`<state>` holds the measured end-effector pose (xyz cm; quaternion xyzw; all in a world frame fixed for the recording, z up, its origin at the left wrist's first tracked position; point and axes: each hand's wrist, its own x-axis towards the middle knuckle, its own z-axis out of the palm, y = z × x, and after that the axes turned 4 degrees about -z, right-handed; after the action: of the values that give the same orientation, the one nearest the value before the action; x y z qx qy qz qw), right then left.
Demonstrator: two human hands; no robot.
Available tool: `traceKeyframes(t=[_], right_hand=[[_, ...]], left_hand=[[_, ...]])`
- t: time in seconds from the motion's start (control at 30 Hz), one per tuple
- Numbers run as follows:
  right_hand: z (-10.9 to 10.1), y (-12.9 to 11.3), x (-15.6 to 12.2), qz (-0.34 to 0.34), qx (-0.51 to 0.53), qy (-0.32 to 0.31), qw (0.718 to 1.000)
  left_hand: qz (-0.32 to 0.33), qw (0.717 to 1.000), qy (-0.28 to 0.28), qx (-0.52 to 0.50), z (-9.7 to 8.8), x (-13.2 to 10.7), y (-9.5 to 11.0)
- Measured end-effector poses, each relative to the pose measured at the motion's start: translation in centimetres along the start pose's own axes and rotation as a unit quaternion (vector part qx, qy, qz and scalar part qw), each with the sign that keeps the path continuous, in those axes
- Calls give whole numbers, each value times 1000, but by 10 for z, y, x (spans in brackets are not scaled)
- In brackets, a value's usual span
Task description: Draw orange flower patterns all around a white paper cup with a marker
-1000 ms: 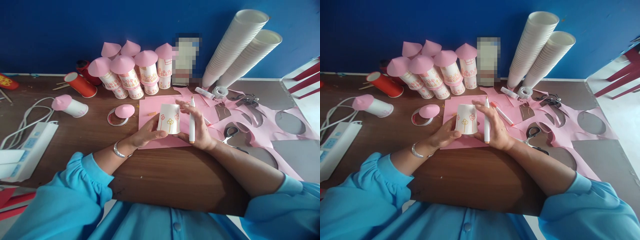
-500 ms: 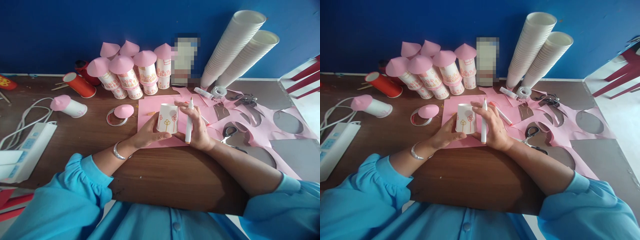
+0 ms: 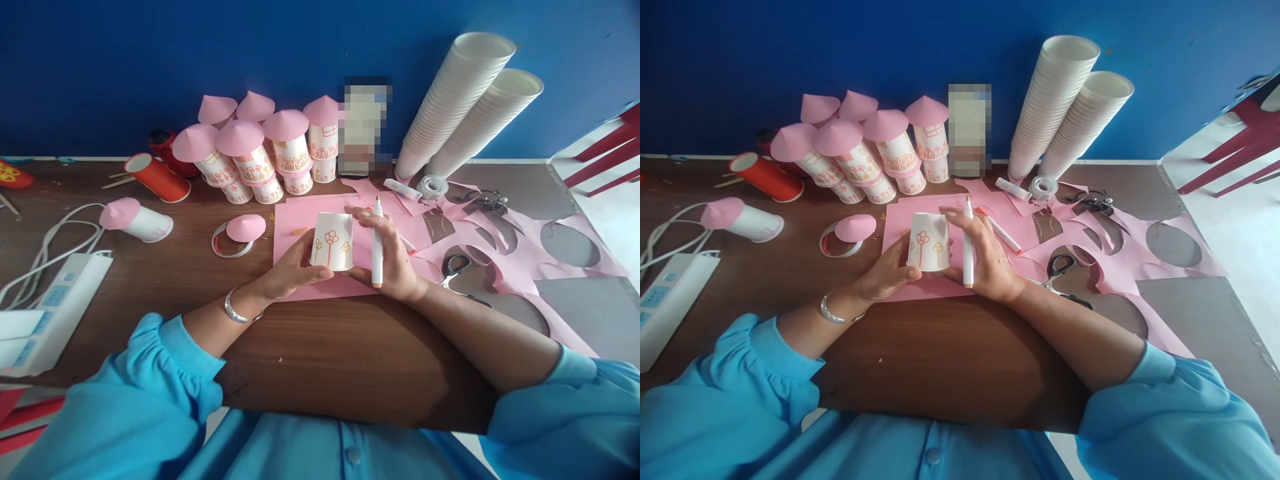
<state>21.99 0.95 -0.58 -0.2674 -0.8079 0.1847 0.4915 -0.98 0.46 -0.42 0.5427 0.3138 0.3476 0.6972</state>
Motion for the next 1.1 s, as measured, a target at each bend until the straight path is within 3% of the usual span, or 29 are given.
traceKeyframes(t=[0.27,0.53,0.63,0.83,1.1], right_hand=[[2,0,-1,-11,6,-18,1000],[7,2,-6,70,55,-7,996],[7,2,-7,90,35,-14,995],[9,2,-8,103,31,-22,994],[10,-7,-7,87,-14,-33,996]], left_hand=[[32,995,61,68,6,0,4],[51,988,144,32,7,0,7],[53,989,137,-3,6,1,5],[46,991,72,-106,2,4,2],[36,988,58,-142,-1,6,4]])
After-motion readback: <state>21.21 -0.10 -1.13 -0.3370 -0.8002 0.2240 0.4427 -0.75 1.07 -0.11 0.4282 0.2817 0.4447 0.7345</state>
